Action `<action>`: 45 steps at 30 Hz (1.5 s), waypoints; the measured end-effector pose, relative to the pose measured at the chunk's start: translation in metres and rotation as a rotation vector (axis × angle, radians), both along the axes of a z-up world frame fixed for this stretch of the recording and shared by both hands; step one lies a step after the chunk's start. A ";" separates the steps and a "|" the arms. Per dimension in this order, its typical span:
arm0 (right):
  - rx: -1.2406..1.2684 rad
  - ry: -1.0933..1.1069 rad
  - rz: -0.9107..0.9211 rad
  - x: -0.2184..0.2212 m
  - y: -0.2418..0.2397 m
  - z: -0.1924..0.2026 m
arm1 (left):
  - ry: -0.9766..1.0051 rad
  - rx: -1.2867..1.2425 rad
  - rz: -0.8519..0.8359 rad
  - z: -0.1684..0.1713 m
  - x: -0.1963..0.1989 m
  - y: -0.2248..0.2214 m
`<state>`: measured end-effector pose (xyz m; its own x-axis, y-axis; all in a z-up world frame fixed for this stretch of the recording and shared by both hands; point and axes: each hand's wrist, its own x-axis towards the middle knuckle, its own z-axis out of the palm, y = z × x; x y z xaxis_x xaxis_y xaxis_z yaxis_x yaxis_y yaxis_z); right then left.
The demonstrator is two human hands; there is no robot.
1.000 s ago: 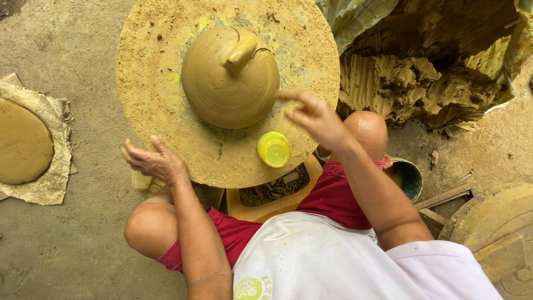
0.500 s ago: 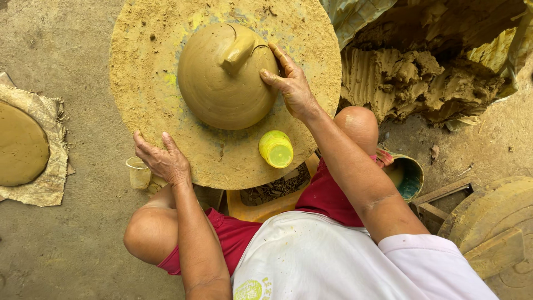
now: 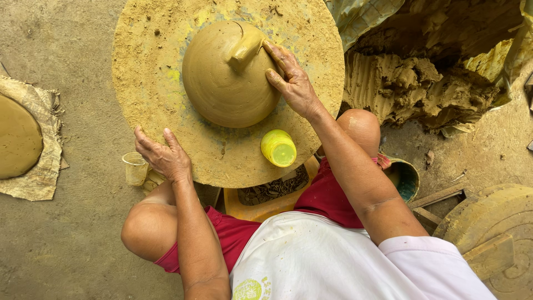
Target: The person shapes a clay object on a rotating pottery wheel by hand and then wipes the surface with a yellow sponge.
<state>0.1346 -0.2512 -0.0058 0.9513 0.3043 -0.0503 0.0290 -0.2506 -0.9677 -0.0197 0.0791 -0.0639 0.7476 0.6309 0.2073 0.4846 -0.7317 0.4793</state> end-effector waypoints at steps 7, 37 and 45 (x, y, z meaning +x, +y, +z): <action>0.515 0.089 -0.274 -0.001 0.004 -0.015 | -0.008 -0.034 0.002 0.008 0.002 -0.002; 0.239 -0.225 -0.206 0.011 0.020 -0.007 | 0.000 0.002 0.019 0.012 0.005 -0.001; -0.110 -0.490 -0.147 0.008 0.013 0.002 | 0.000 -0.002 0.016 0.015 0.006 -0.003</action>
